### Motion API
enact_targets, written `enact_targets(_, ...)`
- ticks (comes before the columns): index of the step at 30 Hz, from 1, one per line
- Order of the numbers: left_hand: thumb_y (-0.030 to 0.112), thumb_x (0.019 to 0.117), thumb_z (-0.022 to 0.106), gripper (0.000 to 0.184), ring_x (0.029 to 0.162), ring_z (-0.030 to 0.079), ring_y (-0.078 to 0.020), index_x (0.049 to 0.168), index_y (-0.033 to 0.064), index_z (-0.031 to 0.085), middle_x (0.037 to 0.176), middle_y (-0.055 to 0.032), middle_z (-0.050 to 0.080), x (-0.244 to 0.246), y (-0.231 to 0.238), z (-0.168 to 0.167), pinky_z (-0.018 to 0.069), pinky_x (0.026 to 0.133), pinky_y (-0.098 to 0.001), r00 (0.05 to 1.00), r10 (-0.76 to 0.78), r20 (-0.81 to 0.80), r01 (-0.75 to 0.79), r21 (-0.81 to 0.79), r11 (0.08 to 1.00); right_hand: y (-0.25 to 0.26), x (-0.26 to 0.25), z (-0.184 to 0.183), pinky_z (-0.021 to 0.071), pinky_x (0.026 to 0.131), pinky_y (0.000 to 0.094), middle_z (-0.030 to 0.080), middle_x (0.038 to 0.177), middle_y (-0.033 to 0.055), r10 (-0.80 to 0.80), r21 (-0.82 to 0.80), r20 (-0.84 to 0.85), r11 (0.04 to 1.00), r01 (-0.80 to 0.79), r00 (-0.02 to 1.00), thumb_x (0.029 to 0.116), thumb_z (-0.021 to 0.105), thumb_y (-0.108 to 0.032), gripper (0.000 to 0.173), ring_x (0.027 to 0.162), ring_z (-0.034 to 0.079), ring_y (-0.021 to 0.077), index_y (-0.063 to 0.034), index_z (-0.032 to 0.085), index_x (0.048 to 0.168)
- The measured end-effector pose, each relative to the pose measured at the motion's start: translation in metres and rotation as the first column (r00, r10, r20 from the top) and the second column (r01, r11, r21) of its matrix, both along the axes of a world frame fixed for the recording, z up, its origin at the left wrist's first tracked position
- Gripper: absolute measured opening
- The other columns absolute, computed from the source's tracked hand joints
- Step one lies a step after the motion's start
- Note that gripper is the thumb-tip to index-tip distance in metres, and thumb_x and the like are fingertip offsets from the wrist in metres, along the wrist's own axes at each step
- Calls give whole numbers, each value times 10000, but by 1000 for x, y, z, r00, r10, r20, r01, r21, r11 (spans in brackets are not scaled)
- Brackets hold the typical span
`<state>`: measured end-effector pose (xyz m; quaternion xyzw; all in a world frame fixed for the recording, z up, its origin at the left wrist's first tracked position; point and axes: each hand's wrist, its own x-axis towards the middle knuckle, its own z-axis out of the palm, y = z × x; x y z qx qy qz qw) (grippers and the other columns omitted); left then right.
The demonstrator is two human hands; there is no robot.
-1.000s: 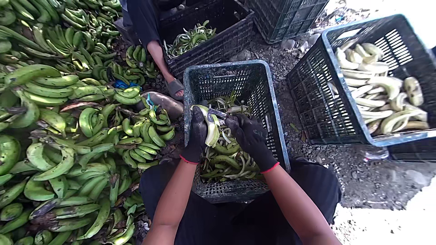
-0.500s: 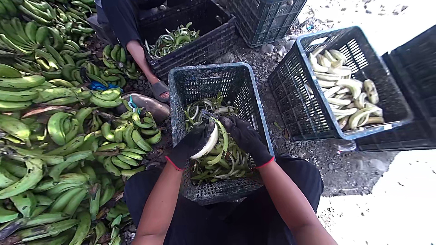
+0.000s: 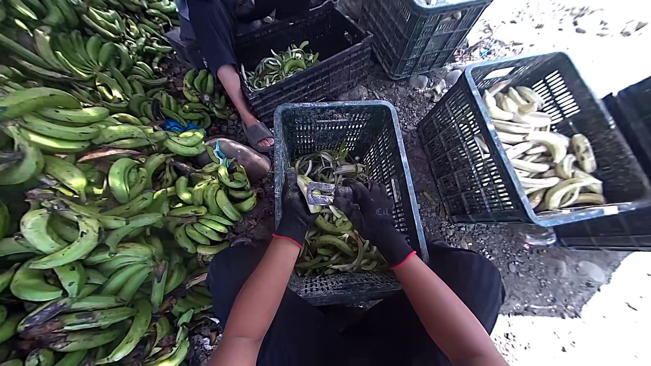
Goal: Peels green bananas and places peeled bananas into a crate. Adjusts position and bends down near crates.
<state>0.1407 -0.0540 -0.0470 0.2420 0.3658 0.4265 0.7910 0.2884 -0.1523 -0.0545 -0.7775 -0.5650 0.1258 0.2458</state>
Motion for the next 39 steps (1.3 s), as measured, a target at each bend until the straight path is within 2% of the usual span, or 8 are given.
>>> enact_targets(3,514,1088,293,409,920,657,-73,1231,206,522,1072,17,641,-8,0,-1,562,767,-229,993,53,104,-48,-49,998,-3,-5,-11,430,896,687,660,1167,254,11,257,172,965,-56,985,883,325,-833,868,1131,585,505,-191,689,1339)
enact_targets(7,439,1097,310,321,877,667,-70,1169,212,526,1035,14,646,-7,1,4,568,705,-209,979,101,178,-89,-79,993,0,-6,-21,389,947,656,656,1114,225,-75,446,228,895,-35,971,890,333,-836,855,1098,588,455,-181,723,1275)
enact_targets(13,558,1083,227,507,822,668,-107,1134,185,566,945,-4,662,-1,-1,1,580,676,-286,999,-9,54,8,35,999,-1,-7,5,466,815,687,644,1220,231,-76,-15,-31,997,75,997,922,344,-798,757,1152,579,485,-266,666,1354)
enact_targets(21,397,1109,330,389,802,633,-51,1264,165,603,968,16,667,-7,-8,-2,553,681,-243,933,-210,-292,299,306,904,-2,5,8,483,785,674,664,1166,219,-117,-72,-145,992,108,983,988,348,-711,670,1084,620,464,-230,683,1311)
enact_targets(28,505,1097,272,497,912,620,-78,1324,169,559,1081,-11,649,-3,-10,1,550,763,-305,894,-6,-448,175,336,926,0,-3,2,446,833,691,619,1251,256,-134,-35,78,990,137,988,879,331,-868,846,1149,571,499,-313,559,1476)
enact_targets(30,386,1118,273,484,1104,583,-180,1458,113,484,1300,-115,598,-4,-15,3,506,923,-414,777,29,-629,287,394,873,0,-1,2,472,824,681,629,1239,253,-141,-56,-8,989,140,990,934,347,-796,775,1136,590,490,-257,601,1429)
enact_targets(36,182,1098,351,454,1238,564,-340,1488,-39,420,1376,-270,552,-7,-17,13,443,1050,-495,564,138,-814,584,511,631,-3,7,9,497,771,646,696,1042,185,-86,8,-184,996,89,979,964,237,-781,820,985,660,409,-163,702,1237)
enact_targets(39,206,1101,360,426,1063,642,-336,1286,-114,572,1140,-282,648,-1,-23,17,501,959,-482,589,197,-783,622,596,508,-3,11,7,501,716,616,687,915,154,-73,-15,-292,997,72,953,1014,229,-709,763,865,671,362,-124,697,1158)
